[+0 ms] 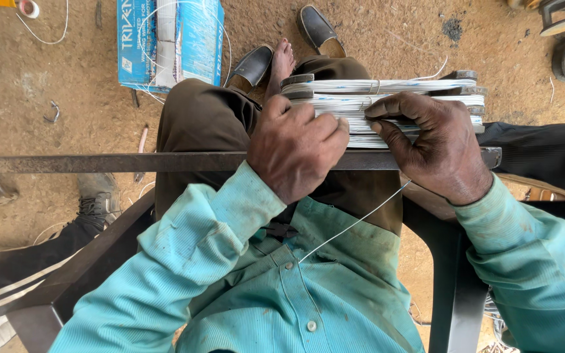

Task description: The person sits on a chair and repeatedly wraps thin white wire around a stack of flat metal strips held on their lap. They use pliers to cut the wire and tuck the ends to secure the bundle.

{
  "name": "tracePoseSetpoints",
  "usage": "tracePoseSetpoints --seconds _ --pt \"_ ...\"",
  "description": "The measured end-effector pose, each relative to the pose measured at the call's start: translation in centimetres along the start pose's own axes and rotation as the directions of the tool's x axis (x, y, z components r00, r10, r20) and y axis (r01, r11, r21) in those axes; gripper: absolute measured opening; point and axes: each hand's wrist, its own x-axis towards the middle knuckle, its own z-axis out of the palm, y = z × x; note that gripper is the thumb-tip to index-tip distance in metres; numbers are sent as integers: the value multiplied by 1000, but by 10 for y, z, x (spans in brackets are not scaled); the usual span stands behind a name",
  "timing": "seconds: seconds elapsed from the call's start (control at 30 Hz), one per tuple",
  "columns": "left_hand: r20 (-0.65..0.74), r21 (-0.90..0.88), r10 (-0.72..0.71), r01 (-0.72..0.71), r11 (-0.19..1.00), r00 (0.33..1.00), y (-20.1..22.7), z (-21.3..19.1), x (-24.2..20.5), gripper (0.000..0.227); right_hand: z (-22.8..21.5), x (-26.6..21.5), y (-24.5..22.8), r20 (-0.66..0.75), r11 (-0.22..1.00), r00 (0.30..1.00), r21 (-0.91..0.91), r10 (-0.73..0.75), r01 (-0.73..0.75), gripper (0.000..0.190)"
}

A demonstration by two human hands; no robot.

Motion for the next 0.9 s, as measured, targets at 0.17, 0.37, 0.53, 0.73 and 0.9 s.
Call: tracePoseSetpoints --seconds 0.17,0.37,0.53,0.73,0.9 --pt "-29 -9 61 -61 998 998 4 -4 -10 14 -1 -2 -8 -9 999 1000 -45 -11 11 10" --pt "-38 -12 115 -115 993 993 6 -2 -12 11 0 2 -11 -6 1000 1000 -9 7 -7 11" --pt "0 -6 160 -160 987 987 7 -3 -11 13 10 5 -10 -67 998 996 21 54 -53 15" --pt "20 -28 169 -169 985 985 11 1 -11 11 17 6 -6 -129 995 987 18 95 -94 12" --pt "93 -72 89 -83 994 992 9 0 2 13 26 -1 3 -191 989 974 111 122 -102 14"
